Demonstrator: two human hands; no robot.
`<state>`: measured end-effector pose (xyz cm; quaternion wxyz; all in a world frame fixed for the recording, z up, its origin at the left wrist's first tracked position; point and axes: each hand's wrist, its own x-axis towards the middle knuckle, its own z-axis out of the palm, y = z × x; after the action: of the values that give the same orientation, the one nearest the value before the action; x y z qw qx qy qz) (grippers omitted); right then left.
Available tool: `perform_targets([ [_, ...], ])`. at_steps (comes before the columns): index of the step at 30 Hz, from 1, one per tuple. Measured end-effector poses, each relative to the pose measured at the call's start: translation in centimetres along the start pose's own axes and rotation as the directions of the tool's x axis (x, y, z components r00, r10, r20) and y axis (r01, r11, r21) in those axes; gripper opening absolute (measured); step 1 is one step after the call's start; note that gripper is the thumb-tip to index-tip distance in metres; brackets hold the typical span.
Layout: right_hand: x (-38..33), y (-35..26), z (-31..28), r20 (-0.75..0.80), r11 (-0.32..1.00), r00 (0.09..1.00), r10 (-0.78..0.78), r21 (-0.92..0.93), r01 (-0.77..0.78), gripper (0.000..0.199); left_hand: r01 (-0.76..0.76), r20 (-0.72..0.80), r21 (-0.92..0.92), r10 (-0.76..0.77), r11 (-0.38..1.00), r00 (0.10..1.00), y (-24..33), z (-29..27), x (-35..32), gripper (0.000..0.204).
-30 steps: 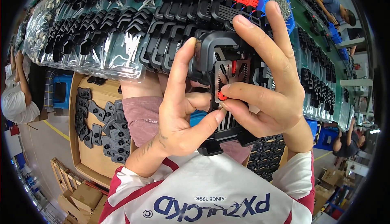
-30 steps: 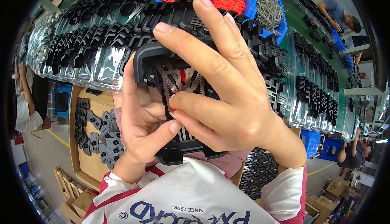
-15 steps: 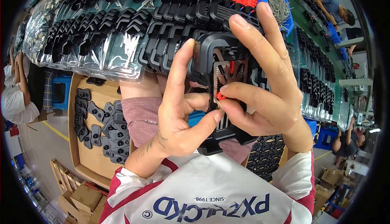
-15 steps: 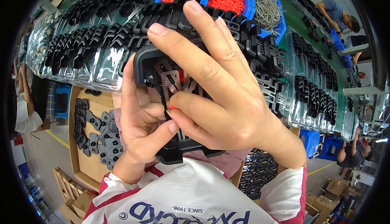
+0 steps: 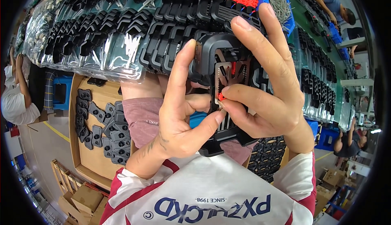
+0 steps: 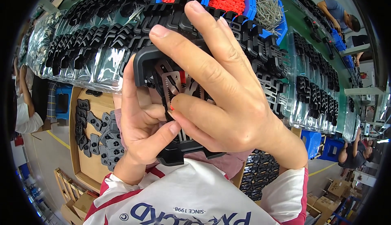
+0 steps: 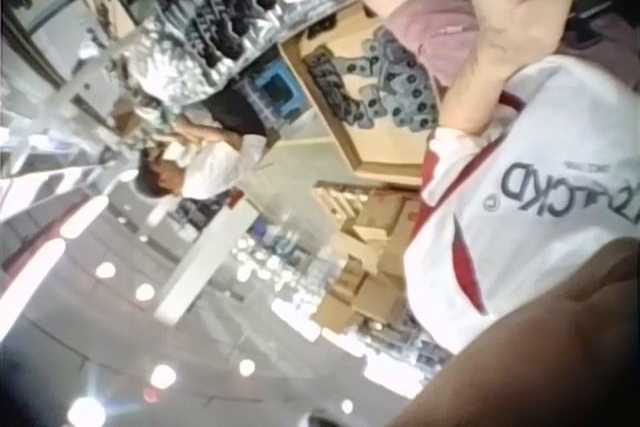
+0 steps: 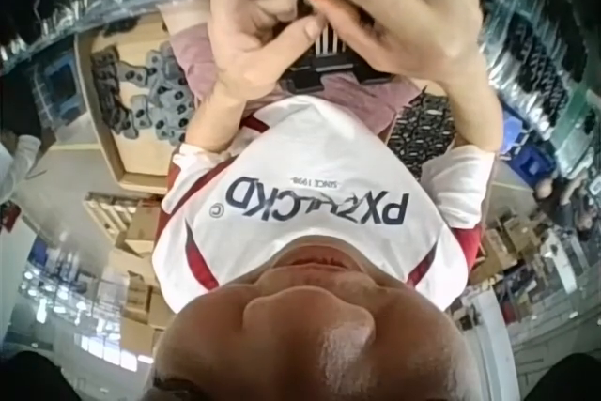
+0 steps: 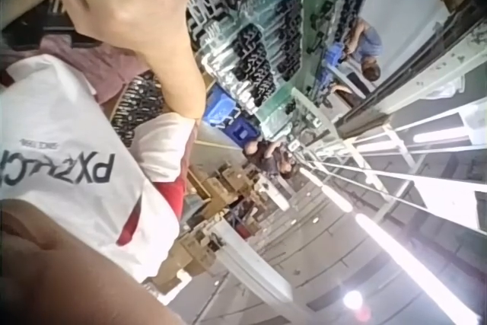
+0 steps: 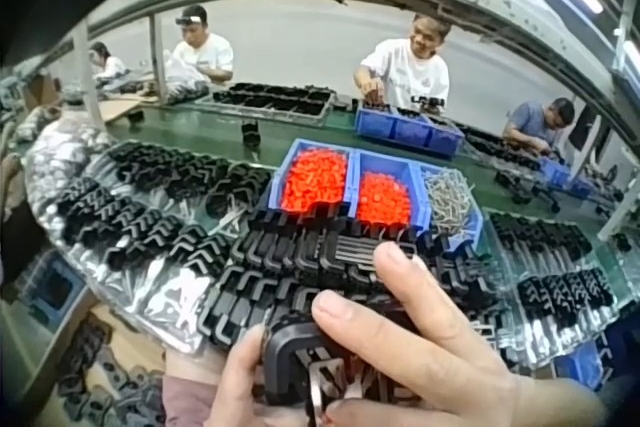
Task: Assemble plastic components and metal pins to create phone mounts at a factory workstation.
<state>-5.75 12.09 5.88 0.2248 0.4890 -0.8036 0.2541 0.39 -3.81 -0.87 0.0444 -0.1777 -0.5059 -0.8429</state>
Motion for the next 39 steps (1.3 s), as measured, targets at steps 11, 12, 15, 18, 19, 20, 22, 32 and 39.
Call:
perform_targets([
  [11, -0.4, 0.1, -0.1, 0.002, 0.997, 0.998, -0.065, -0.039, 0.065, 0.010, -0.014, 0.002, 0.005, 0.014, 1.000, 1.000, -0.3, -0.1, -0.1, 0.102],
  [12, -0.4, 0.1, -0.1, 0.002, 0.997, 0.998, -0.065, -0.039, 0.065, 0.010, -0.014, 0.002, 0.005, 0.014, 1.000, 1.000, -0.3, -0.1, -0.1, 0.102],
  [15, -0.5, 0.0, 0.0, 0.003, 0.999, 0.999, -0.041, -0.034, 0.042, 0.009, -0.008, 0.017, 0.000, 0.008, 1.000, 1.000, -0.3, -0.1, 0.0, 0.102],
  [18, -0.6, 0.1, -0.1, 0.011, 0.998, 0.999, -0.044, -0.037, 0.045, 0.009, -0.005, 0.021, 0.009, 0.005, 1.000, 1.000, -0.3, -0.1, 0.0, 0.102],
  [19, -0.6, 0.2, -0.2, 0.017, 0.997, 0.998, -0.056, -0.043, 0.056, 0.011, -0.005, 0.020, 0.019, 0.004, 1.000, 1.000, -0.3, -0.1, 0.0, 0.102],
  [20, -0.6, 0.3, -0.2, 0.024, 0.996, 0.997, -0.067, -0.049, 0.068, 0.012, -0.004, 0.019, 0.029, 0.003, 1.000, 1.000, -0.3, -0.1, 0.0, 0.101],
  [22, -0.5, 0.5, -0.4, 0.027, 0.995, 0.997, -0.079, -0.061, 0.080, 0.014, -0.007, 0.024, 0.040, 0.006, 0.999, 1.000, -0.2, -0.1, 0.2, 0.101],
  [32, 0.9, 1.9, -1.0, -0.213, 0.688, 0.885, 0.413, 0.710, -0.150, 0.051, -0.035, 0.115, 0.097, 0.023, 0.995, 0.993, -0.6, -1.7, -0.9, 0.104],
  [39, 4.2, 15.2, 0.0, -0.265, 0.772, 0.725, 0.636, 0.223, -0.596, 0.028, -0.036, 0.056, -0.014, 0.037, 0.999, 0.998, 0.2, -1.4, -1.3, 0.100],
])
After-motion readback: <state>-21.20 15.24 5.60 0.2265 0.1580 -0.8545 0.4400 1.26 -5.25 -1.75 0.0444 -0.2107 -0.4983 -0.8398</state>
